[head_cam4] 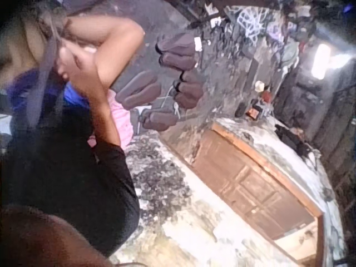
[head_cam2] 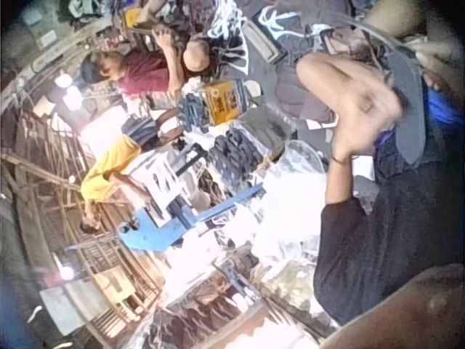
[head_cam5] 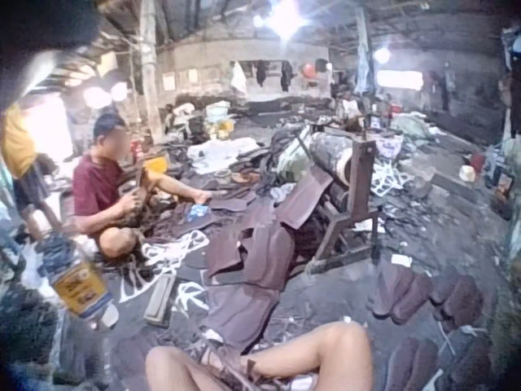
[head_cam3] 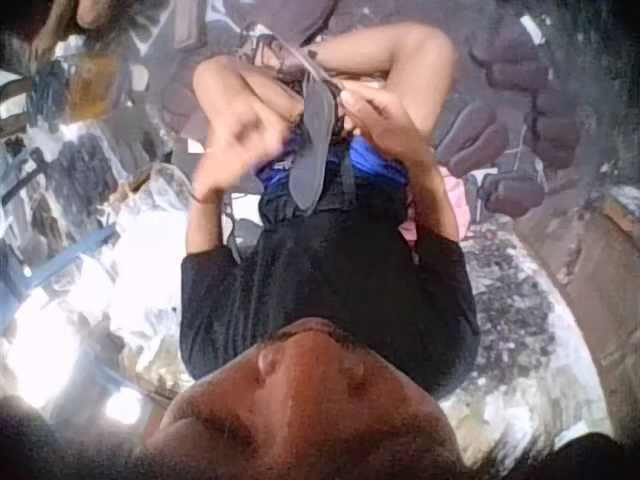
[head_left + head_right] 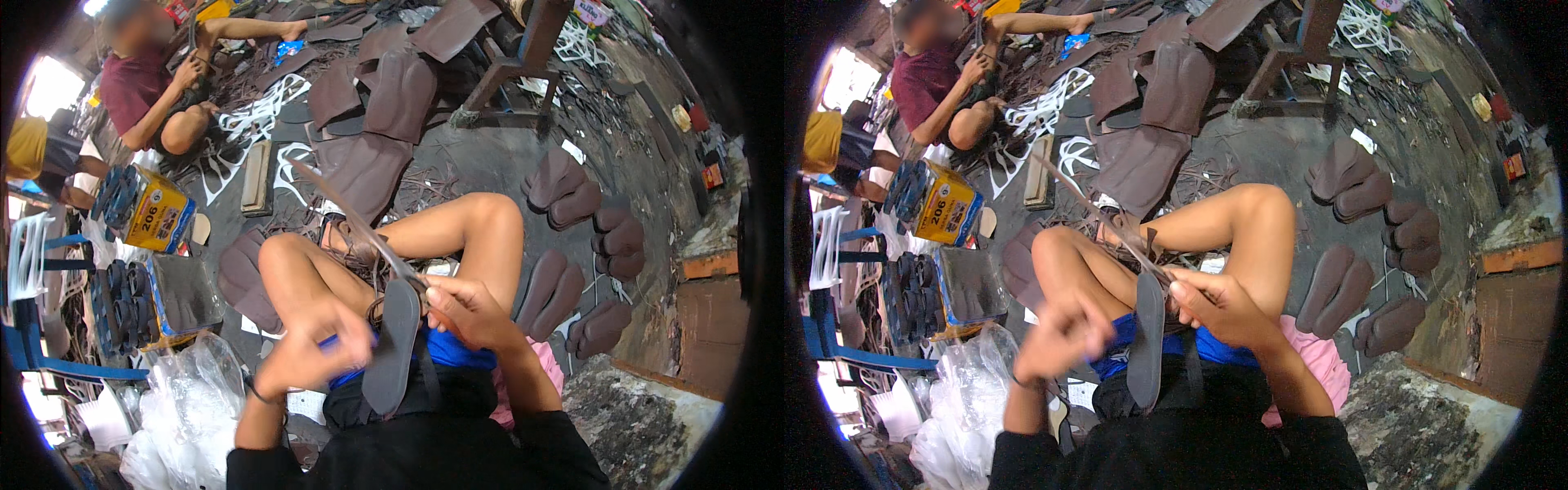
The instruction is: The person sits on the floor and uses a knife to trim the edges of gray shoe soles and straps. They repeatedly cut along the edges, flip the pieces, and place trimmed parts aside.
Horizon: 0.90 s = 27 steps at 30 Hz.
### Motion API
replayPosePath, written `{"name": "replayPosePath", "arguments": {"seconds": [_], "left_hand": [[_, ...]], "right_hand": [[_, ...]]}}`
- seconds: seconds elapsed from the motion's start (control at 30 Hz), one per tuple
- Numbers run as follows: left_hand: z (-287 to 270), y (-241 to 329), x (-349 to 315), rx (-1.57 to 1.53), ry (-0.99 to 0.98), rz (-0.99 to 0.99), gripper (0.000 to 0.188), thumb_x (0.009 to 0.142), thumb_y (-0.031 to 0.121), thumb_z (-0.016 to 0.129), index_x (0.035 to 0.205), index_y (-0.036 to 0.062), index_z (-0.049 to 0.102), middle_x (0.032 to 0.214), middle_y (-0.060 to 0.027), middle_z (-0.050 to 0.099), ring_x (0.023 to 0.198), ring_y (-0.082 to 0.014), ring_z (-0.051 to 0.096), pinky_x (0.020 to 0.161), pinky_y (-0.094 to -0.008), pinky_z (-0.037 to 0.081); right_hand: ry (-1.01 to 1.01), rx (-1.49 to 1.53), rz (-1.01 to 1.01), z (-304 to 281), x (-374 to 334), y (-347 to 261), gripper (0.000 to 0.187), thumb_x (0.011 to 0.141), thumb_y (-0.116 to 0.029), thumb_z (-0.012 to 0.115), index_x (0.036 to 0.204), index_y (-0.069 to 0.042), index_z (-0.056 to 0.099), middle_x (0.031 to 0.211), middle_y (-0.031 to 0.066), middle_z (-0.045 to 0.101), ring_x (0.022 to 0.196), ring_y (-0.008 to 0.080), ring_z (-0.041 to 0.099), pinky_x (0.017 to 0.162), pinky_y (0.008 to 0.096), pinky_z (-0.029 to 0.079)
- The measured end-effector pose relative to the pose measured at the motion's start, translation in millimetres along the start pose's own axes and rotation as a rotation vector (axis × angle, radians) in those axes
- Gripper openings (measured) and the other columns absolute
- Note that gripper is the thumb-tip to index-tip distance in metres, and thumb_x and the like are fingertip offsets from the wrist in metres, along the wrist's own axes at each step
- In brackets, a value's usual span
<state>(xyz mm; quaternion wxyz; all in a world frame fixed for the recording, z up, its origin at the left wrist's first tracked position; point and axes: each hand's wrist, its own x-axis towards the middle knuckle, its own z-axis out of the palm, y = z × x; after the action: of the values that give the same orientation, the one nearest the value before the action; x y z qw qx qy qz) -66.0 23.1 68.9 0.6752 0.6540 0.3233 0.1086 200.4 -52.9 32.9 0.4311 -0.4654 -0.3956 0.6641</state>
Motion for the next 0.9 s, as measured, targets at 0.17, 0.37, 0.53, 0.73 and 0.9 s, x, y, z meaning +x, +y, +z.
{"name": "replayPosePath", "arguments": {"seconds": [0.17,0.37,0.53,0.73,0.9], "left_hand": [[125,-64,-3,-0.776,-0.464,0.036,0.073,0.102,0.047,0.05,0.153,0.0007,0.027,0.151,-0.0169,0.039,0.14,-0.0264,0.038,0.113,-0.041,0.034],[157,-50,27,-1.58,0.362,-0.127,0.089,0.09,0.074,0.048,0.146,0.005,0.041,0.141,-0.0112,0.054,0.133,-0.0289,0.046,0.11,-0.0412,0.036],[110,-25,74,-1.523,0.562,0.195,0.046,0.105,0.044,0.042,0.131,0.0081,0.053,0.126,-0.0086,0.062,0.117,-0.0244,0.059,0.101,-0.041,0.048],[63,-34,89,-1.378,0.708,0.277,0.036,0.102,0.041,0.055,0.119,0.0096,0.06,0.107,-0.0044,0.067,0.097,-0.0165,0.066,0.086,-0.0331,0.056],[70,-32,70,-1.407,0.692,0.244,0.029,0.101,0.033,0.058,0.123,0.0134,0.058,0.11,-0.0029,0.066,0.097,-0.0147,0.066,0.09,-0.0311,0.057]], "right_hand": [[0.029,-0.034,-0.006,0,-15,-1,0.04,0.105,-0.027,0.052,0.137,-0.004,0.058,0.083,-0.0018,0.061,0.07,0.0051,0.053,0.061,0.0198,0.044],[0.037,0.015,-0.106,-5,-32,-3,0.04,0.103,-0.021,0.056,0.137,0.0,0.056,0.094,0.0013,0.065,0.074,0.0058,0.053,0.065,0.0211,0.046],[0.209,-0.311,-0.397,11,-24,3,0.042,0.096,-0.013,0.066,0.135,0.001,0.058,0.1,0.0071,0.066,0.071,0.0088,0.052,0.065,0.0231,0.046],[0.652,-0.771,-0.487,47,-22,38,0.03,0.084,-0.011,0.077,0.11,-0.002,0.067,0.09,0.0142,0.069,0.072,0.0275,0.066,0.069,0.0362,0.053],[0.622,-0.824,-0.413,43,-74,54,0.026,0.084,-0.012,0.076,0.106,0.0,0.069,0.094,0.0154,0.072,0.076,0.0287,0.068,0.07,0.0364,0.055]]}}
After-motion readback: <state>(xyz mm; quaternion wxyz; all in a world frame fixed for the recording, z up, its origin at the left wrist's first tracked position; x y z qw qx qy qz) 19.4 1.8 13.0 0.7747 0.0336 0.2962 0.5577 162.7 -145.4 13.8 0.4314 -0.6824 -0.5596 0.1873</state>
